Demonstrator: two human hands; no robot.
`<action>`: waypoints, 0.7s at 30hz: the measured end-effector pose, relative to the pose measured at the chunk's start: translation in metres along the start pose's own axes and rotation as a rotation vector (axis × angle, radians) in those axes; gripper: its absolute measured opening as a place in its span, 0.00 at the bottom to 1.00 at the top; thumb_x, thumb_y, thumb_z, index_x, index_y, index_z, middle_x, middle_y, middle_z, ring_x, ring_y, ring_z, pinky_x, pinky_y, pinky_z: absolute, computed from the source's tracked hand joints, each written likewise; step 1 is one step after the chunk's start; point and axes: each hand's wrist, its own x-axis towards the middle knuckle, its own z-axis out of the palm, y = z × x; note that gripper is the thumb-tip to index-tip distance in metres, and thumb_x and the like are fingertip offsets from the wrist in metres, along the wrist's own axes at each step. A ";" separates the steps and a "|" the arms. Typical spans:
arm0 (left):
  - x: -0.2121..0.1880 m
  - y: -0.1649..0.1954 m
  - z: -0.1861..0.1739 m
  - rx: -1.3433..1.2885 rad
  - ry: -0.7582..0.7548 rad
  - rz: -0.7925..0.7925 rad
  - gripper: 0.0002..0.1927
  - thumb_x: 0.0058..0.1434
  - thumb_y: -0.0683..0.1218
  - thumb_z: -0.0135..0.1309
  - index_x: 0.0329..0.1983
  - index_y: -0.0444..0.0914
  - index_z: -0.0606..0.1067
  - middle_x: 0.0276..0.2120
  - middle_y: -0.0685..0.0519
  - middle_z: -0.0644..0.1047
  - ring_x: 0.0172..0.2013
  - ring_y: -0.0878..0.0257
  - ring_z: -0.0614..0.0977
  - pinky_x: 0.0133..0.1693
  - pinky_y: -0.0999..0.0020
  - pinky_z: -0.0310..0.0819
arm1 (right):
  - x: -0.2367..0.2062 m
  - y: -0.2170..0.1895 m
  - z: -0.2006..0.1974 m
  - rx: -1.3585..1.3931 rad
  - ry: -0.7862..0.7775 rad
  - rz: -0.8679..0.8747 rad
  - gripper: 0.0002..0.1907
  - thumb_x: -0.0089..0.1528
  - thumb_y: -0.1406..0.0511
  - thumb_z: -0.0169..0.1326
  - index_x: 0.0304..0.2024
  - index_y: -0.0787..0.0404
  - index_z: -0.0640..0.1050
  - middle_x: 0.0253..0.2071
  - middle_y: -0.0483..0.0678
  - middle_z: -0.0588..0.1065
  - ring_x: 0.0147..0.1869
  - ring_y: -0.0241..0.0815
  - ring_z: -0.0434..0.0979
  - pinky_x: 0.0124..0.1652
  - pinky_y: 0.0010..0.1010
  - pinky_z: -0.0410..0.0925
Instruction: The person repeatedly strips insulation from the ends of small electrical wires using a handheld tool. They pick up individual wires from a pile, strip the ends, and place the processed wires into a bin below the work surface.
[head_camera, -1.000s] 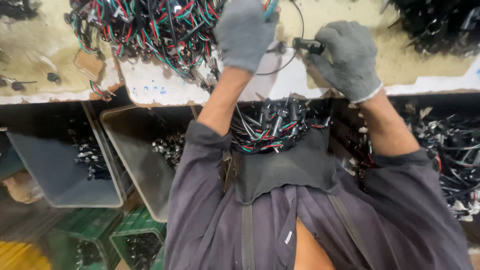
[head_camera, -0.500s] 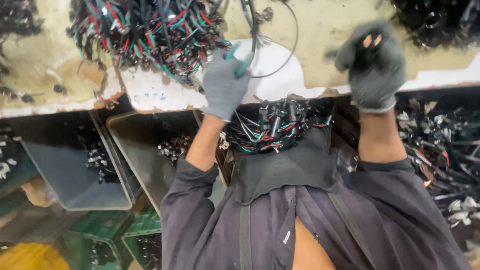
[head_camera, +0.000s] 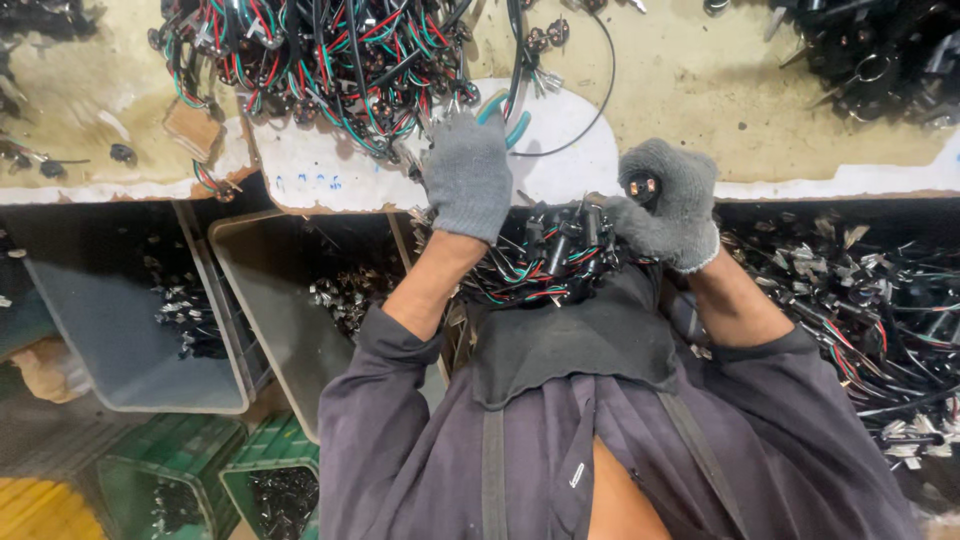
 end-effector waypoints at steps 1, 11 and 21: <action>0.000 0.003 0.001 0.012 -0.008 0.009 0.10 0.58 0.42 0.55 0.42 0.43 0.81 0.31 0.46 0.75 0.36 0.49 0.80 0.31 0.54 0.77 | 0.000 -0.001 0.000 -0.016 -0.005 0.014 0.14 0.58 0.62 0.66 0.35 0.63 0.74 0.29 0.51 0.72 0.31 0.49 0.74 0.36 0.36 0.67; 0.000 0.014 -0.012 -0.323 0.046 -0.001 0.13 0.57 0.41 0.56 0.44 0.44 0.82 0.33 0.47 0.77 0.35 0.49 0.81 0.34 0.55 0.76 | 0.006 -0.007 0.014 -0.107 0.070 0.041 0.13 0.65 0.69 0.67 0.44 0.60 0.74 0.35 0.50 0.74 0.38 0.50 0.78 0.40 0.39 0.71; -0.048 0.019 -0.105 -1.361 -0.112 -0.070 0.17 0.60 0.36 0.63 0.53 0.40 0.82 0.34 0.48 0.83 0.36 0.65 0.82 0.57 0.65 0.77 | 0.025 -0.017 0.003 -0.143 -0.120 -0.280 0.18 0.60 0.58 0.69 0.44 0.61 0.77 0.33 0.51 0.75 0.35 0.54 0.76 0.37 0.42 0.68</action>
